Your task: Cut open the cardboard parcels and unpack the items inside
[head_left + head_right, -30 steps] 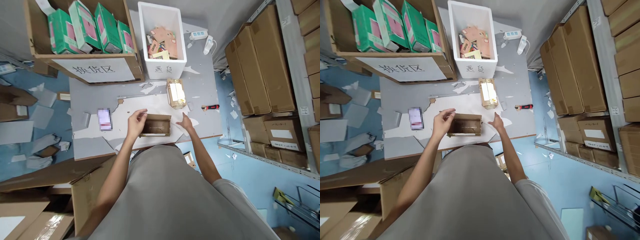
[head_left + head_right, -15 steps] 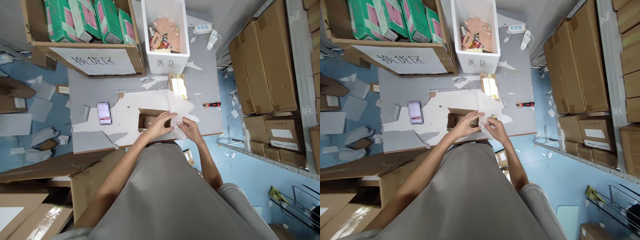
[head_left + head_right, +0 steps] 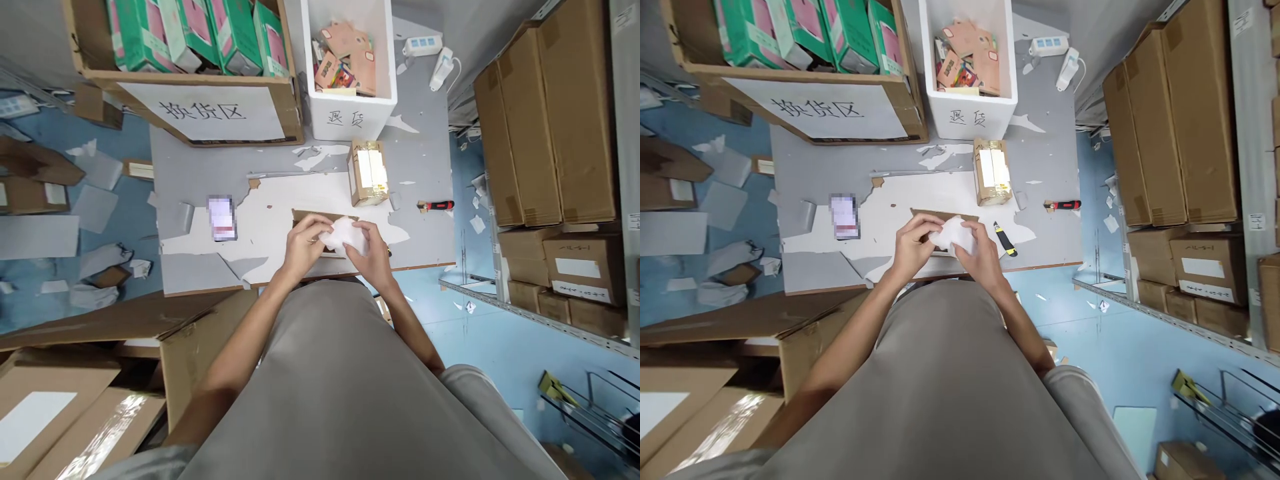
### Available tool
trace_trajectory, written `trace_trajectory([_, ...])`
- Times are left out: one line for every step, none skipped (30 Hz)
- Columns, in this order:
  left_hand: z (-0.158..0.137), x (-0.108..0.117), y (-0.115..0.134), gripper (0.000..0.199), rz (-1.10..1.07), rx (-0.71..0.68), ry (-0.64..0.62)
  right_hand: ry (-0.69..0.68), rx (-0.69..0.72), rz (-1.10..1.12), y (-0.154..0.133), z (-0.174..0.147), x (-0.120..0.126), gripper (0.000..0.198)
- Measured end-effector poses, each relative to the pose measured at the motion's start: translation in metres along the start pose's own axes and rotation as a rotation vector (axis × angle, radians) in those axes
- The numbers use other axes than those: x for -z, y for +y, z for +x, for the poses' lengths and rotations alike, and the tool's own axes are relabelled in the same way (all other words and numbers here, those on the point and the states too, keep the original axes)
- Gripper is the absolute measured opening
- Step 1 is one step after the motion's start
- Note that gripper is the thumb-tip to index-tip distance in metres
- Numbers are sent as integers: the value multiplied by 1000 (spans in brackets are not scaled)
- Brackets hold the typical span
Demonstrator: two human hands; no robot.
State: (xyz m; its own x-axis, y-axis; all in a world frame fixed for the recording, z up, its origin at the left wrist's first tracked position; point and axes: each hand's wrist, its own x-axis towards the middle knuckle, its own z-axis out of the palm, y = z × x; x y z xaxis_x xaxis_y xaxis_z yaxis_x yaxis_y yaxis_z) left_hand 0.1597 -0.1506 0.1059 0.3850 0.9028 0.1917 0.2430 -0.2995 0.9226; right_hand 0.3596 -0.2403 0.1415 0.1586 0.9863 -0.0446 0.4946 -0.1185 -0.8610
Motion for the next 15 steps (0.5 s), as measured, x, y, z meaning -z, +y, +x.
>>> trace_trajectory([-5,7,-8,17,103,-1,-21,-10,28,-22,0,7,-9,49])
trace_trajectory([-10,14,-16,20,189,9,-59,-46,61,-67,1,15,-18,45])
trace_trajectory([-14,20,-24,23,259,27,-109,-114,88,-135,3,24,-26,40])
trace_trajectory([-18,26,-31,26,311,45,-161,-207,101,-222,4,33,-34,36])
trace_trajectory([-22,31,-37,29,345,60,-201,-315,98,-323,6,41,-43,34])
trace_trajectory([-25,36,-42,33,362,72,-222,-420,80,-429,7,50,-51,35])
trace_trajectory([-28,39,-45,37,368,82,-222,-513,57,-528,8,58,-61,38])
trace_trajectory([-30,43,-47,40,364,91,-205,-584,32,-614,9,66,-70,41])
trace_trajectory([-32,46,-49,42,354,102,-179,-635,5,-676,11,72,-78,42])
trace_trajectory([-34,49,-51,43,341,117,-149,-671,-21,-714,11,77,-86,40])
trace_trajectory([-36,52,-55,43,328,138,-115,-701,-45,-736,12,80,-91,37])
trace_trajectory([-37,55,-59,42,314,168,-79,-719,-64,-737,14,81,-93,34])
trace_trajectory([-39,58,-66,42,296,210,-42,-713,-72,-707,16,78,-91,35])
trace_trajectory([-41,61,-74,43,272,266,-10,-669,-65,-642,19,73,-85,37])
trace_trajectory([-43,64,-83,45,244,339,15,-585,-50,-545,23,65,-74,39])
